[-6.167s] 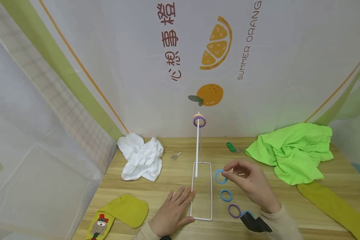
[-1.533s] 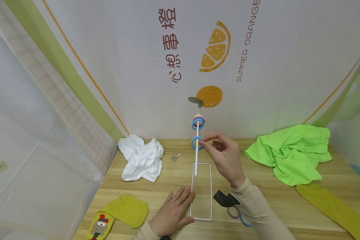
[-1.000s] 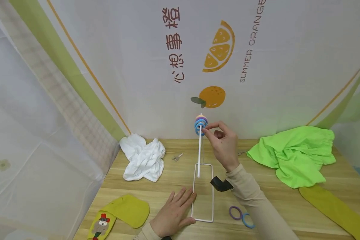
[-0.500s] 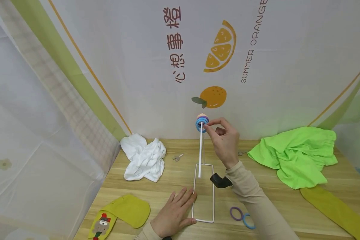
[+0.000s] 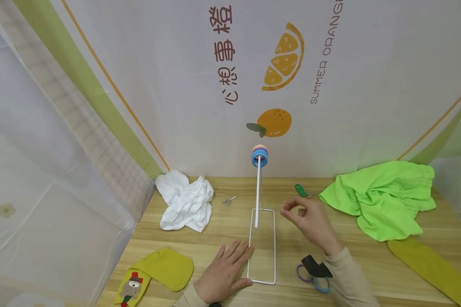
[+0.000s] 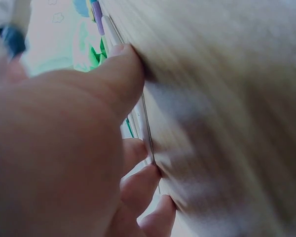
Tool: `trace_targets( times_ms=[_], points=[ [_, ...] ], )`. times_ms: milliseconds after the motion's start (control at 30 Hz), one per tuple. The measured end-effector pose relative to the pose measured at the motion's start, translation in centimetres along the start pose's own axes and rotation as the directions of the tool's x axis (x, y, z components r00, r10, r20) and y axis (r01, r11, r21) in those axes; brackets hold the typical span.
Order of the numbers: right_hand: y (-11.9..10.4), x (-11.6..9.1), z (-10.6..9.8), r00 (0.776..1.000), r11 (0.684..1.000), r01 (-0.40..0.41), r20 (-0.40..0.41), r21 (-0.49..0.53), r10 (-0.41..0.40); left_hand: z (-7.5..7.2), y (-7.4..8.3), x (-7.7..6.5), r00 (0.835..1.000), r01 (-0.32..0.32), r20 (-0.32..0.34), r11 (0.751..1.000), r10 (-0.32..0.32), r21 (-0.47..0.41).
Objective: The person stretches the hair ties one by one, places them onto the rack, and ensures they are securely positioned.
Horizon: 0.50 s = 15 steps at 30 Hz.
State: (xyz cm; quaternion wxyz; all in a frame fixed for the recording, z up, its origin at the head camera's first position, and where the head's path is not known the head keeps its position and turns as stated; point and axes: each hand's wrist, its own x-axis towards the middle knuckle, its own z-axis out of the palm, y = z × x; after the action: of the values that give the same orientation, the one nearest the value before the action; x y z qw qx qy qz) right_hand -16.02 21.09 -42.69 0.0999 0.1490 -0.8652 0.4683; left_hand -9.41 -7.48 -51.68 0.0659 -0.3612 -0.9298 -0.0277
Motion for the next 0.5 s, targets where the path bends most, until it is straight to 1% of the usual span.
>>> trace_targets(
  times_ms=[33,67,100,133,167,200,233,267,367,500],
  points=[
    [1.1,-0.9,-0.2,0.994,0.998,0.001,0.106,-0.059,0.005,-0.1,0.0,0.0,1.000,0.004,0.002,1.000,-0.004,-0.004],
    [2.1,-1.9,-0.4,0.978,0.994,0.006,0.208,-0.110,0.017,-0.1,0.0,0.0,1.000,0.007,0.005,1.000,-0.007,-0.007],
    [3.1,-2.8,-0.5,0.956,0.989,0.024,0.291,-0.149,0.020,-0.3,0.1,0.0,1.000,0.008,0.007,1.000,-0.008,-0.009],
    [3.8,-3.7,-0.6,0.931,0.983,0.042,0.363,-0.180,0.027,-0.4,0.1,0.0,1.000,0.011,0.011,1.000,-0.011,-0.013],
    [4.5,-4.5,-0.6,0.908,0.979,0.053,0.418,-0.198,0.035,-0.5,0.1,0.0,1.000,0.013,0.015,1.000,-0.013,-0.017],
    [5.0,-5.2,-0.5,0.890,0.977,0.060,0.454,-0.206,0.041,-0.6,0.1,0.0,1.000,0.016,0.019,1.000,-0.016,-0.023],
    [5.4,-5.9,-0.4,0.882,0.976,0.055,0.469,-0.211,0.052,-0.6,0.1,0.0,1.000,0.016,0.020,1.000,-0.016,-0.019],
    [5.7,-6.4,-0.3,0.881,0.975,0.053,0.470,-0.216,0.056,-0.7,0.1,0.0,1.000,0.014,0.022,1.000,-0.014,-0.017],
    [6.1,-7.3,0.2,0.895,0.975,0.047,0.443,-0.218,0.056,-0.7,0.2,0.1,1.000,0.014,0.024,1.000,-0.014,-0.016],
    [6.3,-7.4,0.4,0.906,0.973,0.047,0.419,-0.224,0.052,-0.6,0.3,0.1,1.000,0.012,0.016,1.000,-0.011,-0.007]
  ],
)
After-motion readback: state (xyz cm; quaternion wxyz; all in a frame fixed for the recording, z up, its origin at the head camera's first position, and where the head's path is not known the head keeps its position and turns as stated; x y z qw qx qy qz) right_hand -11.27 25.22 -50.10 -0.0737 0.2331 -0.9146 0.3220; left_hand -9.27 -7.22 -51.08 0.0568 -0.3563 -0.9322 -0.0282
